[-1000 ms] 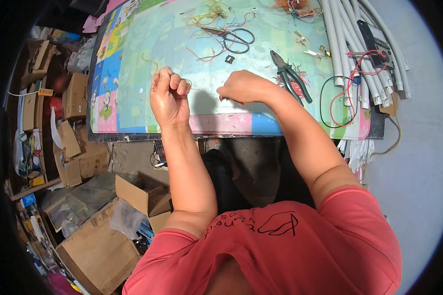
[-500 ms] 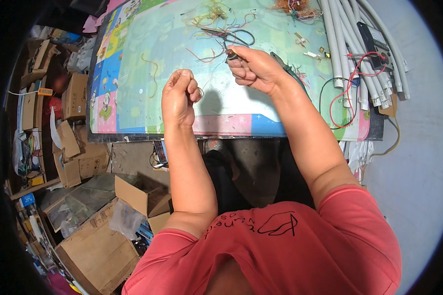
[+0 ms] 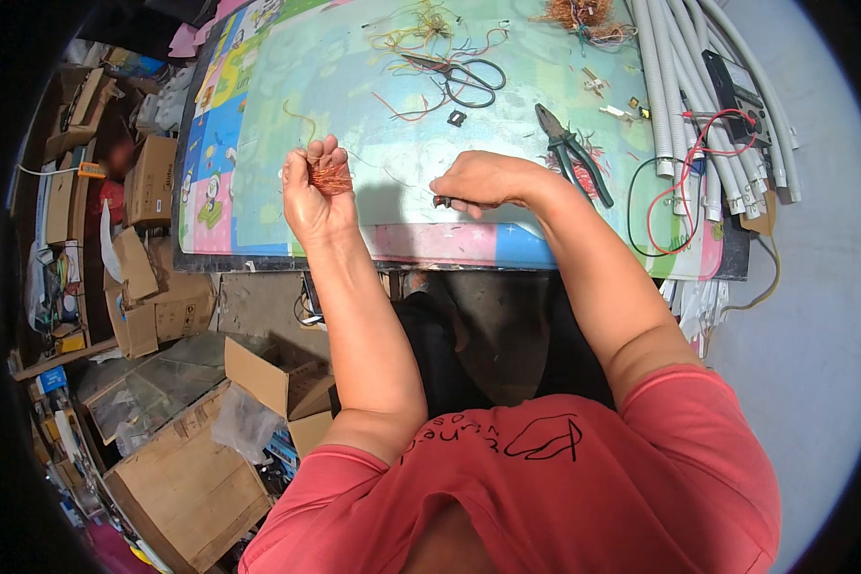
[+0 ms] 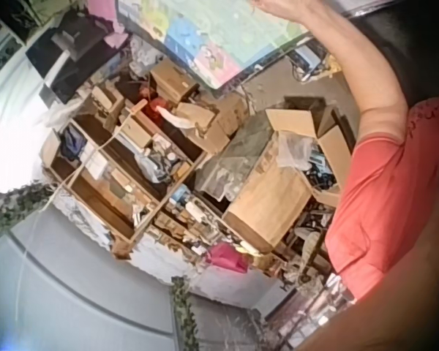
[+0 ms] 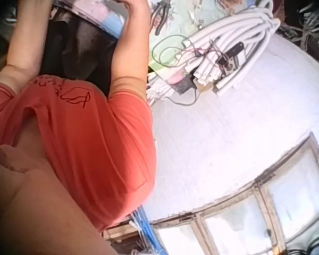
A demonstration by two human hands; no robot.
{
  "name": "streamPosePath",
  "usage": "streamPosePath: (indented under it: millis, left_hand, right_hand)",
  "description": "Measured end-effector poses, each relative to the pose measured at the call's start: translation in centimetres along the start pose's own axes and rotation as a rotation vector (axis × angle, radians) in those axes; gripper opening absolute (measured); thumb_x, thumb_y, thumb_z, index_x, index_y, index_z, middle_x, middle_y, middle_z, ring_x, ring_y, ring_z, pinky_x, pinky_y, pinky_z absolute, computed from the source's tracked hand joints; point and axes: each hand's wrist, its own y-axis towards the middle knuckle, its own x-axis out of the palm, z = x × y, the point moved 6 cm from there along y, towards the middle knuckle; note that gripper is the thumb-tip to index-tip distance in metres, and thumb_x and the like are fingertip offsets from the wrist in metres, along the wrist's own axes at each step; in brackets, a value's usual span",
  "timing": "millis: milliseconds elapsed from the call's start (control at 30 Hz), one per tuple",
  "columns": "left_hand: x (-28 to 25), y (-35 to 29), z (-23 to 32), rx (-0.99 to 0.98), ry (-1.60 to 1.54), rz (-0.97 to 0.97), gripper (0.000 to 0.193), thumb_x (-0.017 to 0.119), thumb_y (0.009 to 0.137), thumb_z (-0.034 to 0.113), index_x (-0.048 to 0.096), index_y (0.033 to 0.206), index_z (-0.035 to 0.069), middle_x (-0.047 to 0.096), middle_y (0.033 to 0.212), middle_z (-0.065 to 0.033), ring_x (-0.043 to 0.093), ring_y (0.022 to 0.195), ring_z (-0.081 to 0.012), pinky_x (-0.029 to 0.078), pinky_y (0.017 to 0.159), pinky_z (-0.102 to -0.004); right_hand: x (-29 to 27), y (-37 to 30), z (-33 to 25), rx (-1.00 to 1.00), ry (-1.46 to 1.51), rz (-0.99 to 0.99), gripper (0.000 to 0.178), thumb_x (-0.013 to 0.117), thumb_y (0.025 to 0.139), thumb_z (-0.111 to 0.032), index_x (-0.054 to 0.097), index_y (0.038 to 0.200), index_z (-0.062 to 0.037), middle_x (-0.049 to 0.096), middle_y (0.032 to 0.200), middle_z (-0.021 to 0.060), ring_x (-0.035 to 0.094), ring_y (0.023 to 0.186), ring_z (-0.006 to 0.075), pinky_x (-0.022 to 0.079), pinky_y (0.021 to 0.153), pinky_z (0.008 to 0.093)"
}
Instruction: The person twists copper wires together by hand and inserts them into a small black plastic housing. They then use scissors to trim the wire ends and pliers to adjust the connection.
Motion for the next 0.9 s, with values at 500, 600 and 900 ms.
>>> streamPosePath:
  millis: [500,600,900]
  left_hand:
    - [2.0,-2.0,0.3,-0.536,0.097,-0.270,0.015,0.052,0.092,0.013,0.049,0.079,0.007,0.035,0.055,0.0045,0.026,0.043,-0.0059,0.024,0.044,-0.0194]
    - [3.1,-3.9,-1.3,-0.524,0.632,-0.352,0.015,0.062,0.087,0.018,0.055,0.080,0.007,0.039,0.056,0.0047,0.028,0.044,-0.0037,0.020,0.040,-0.0204]
    - [4.2,-5.0,-5.0,-0.272,1.411,-0.602,0.021,0.068,0.080,0.018,0.062,0.078,-0.002,0.050,0.063,0.0017,0.040,0.060,-0.0079,0.033,0.054,-0.0255]
  right_hand:
    - [-2.5,0.5,1.2,0.084,0.568,0.253,0.041,0.057,0.087,-0.039,0.048,0.059,-0.0105,0.043,0.050,-0.0027,0.032,0.040,0.0063,0.019,0.037,0.0238]
    - [-3.3,0.2,1.3,0.079,0.411,0.369,0.042,0.058,0.086,-0.042,0.048,0.059,-0.0107,0.042,0.049,-0.0029,0.032,0.040,0.0064,0.020,0.038,0.0235]
    - [-3.5,-0.5,0.0,-0.020,0.672,0.322,0.038,0.056,0.090,-0.035,0.046,0.062,-0.0119,0.039,0.051,-0.0049,0.029,0.040,0.0061,0.020,0.039,0.0233]
